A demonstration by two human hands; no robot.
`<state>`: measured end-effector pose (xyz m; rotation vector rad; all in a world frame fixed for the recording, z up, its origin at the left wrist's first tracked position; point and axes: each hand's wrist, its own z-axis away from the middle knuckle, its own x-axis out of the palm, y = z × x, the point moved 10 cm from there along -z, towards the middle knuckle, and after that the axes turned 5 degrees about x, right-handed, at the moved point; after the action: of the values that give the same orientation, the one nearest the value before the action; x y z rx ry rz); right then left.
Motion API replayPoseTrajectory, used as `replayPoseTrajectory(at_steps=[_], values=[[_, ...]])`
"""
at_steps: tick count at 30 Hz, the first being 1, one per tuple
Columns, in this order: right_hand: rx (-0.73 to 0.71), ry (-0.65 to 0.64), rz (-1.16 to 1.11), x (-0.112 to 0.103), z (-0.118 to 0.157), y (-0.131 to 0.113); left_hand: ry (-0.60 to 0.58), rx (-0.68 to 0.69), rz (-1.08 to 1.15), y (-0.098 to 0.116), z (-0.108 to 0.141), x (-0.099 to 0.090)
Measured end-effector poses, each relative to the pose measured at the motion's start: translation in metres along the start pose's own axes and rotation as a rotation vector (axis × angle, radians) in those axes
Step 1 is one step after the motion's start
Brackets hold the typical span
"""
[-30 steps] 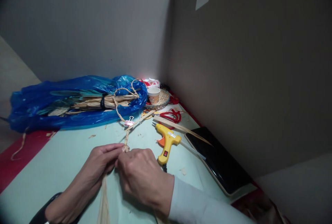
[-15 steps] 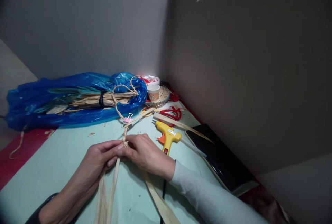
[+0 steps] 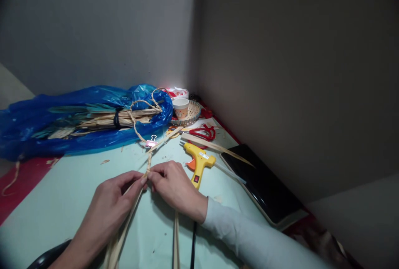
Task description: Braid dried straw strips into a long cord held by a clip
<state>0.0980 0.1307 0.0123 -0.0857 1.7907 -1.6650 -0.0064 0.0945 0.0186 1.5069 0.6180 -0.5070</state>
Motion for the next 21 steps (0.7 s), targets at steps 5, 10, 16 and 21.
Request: replayPoseTrajectory(at_steps=[5, 10, 16, 21], values=[[-0.004, 0.025, -0.049, 0.001, 0.000, 0.003, 0.026, 0.072, -0.108, 0.004, 0.000, -0.004], [-0.044, 0.075, 0.106, 0.000, 0.004, -0.005, 0.030, 0.168, -0.273, 0.014, -0.005, -0.011], [-0.083, 0.129, 0.157, -0.004, 0.006, -0.011, 0.113, 0.361, -0.479, 0.034, 0.005, -0.007], [-0.071, 0.001, -0.116, 0.003, 0.003, -0.003, 0.320, 0.696, -0.787, 0.063, 0.036, 0.015]])
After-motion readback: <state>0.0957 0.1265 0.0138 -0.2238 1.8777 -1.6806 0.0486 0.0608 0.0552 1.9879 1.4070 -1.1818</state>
